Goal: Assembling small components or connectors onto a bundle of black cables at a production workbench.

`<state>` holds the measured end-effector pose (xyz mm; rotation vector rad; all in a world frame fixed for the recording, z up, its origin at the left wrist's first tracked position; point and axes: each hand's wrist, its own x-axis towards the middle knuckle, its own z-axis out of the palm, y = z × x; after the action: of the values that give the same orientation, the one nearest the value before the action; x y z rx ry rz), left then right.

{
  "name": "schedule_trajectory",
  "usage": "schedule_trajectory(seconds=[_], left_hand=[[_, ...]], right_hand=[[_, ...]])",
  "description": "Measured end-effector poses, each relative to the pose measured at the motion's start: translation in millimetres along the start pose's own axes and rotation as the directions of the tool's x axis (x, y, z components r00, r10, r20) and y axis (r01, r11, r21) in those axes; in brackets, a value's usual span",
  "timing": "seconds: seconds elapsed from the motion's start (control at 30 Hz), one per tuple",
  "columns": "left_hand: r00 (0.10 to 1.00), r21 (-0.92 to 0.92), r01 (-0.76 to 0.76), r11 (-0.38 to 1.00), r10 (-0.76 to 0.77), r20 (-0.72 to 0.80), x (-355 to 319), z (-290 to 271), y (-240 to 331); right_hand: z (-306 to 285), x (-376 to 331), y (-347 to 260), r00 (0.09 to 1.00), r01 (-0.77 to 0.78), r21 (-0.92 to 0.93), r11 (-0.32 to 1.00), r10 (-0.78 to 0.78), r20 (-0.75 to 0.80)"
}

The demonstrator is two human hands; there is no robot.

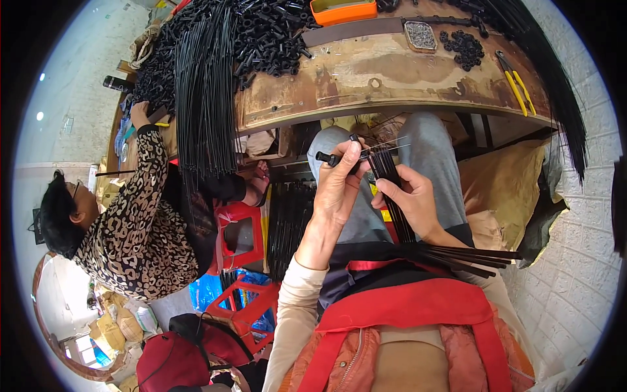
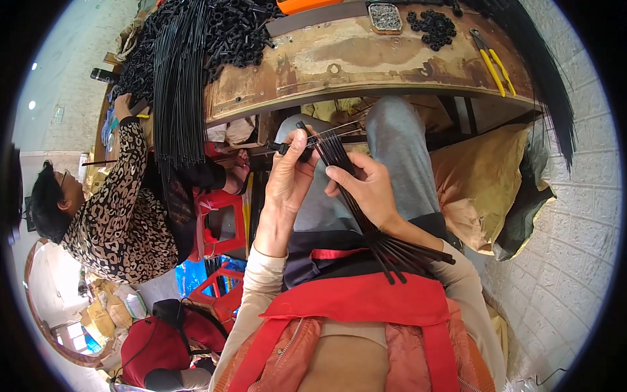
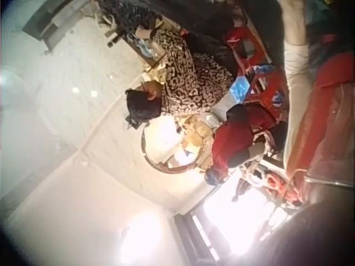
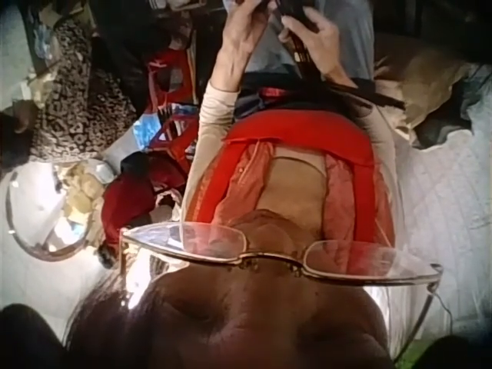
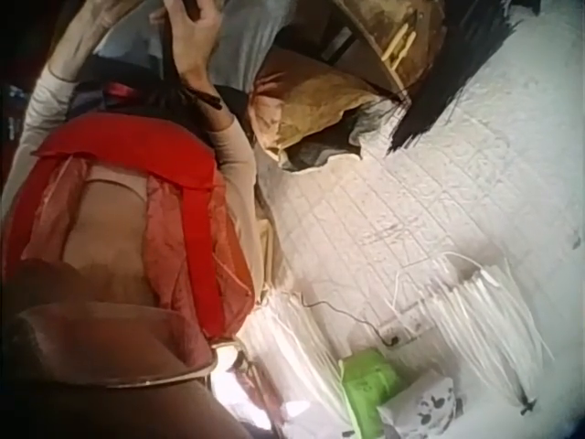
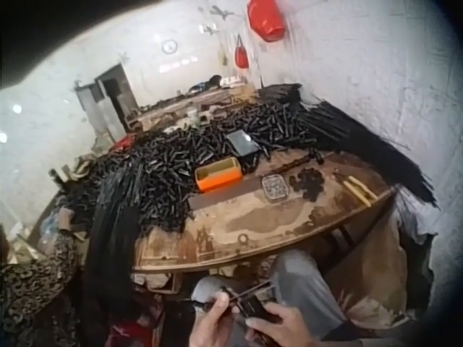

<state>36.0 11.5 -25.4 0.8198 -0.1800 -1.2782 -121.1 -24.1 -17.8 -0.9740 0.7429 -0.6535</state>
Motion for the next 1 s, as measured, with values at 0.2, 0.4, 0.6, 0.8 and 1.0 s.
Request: schedule_trajectory(seconds=[0.2,0.4,0.6,0.8,1.0], left_hand=[[0.998,0.063,-0.07,0.996,0.07,0.009,2.3,3.4,-0.1],[0.995,0.08,-0.104,0.991,0.104,0.013,-0.7,3.7,1.9],[1.0,0.121,0.001,0.993,-0.001,0.0,-16.2,13.4,7.1],[0.996,0.271,-0.088,0.959,0.094,-0.008,-20.2,9.6,1.4],[0.998,0.176,-0.005,0.984,-0.006,0.06,-20.9,8.5,4.3]], right_hand=[[-0.8,2.4,-4.7,1.0,-0.023,-0.019,1.0,0.023,-0.006],[-2.0,3.6,-1.4,1.0,0.013,-0.021,1.0,-0.013,0.004],[-7.6,5.0,5.6,1.0,0.017,0.012,1.0,-0.017,-0.005],[-7.8,1.6,-0.6,0.999,0.036,-0.021,0.999,-0.036,0.023],[-13.8,3.1,-15.2,0.993,-0.089,0.119,0.989,0.08,0.082]])
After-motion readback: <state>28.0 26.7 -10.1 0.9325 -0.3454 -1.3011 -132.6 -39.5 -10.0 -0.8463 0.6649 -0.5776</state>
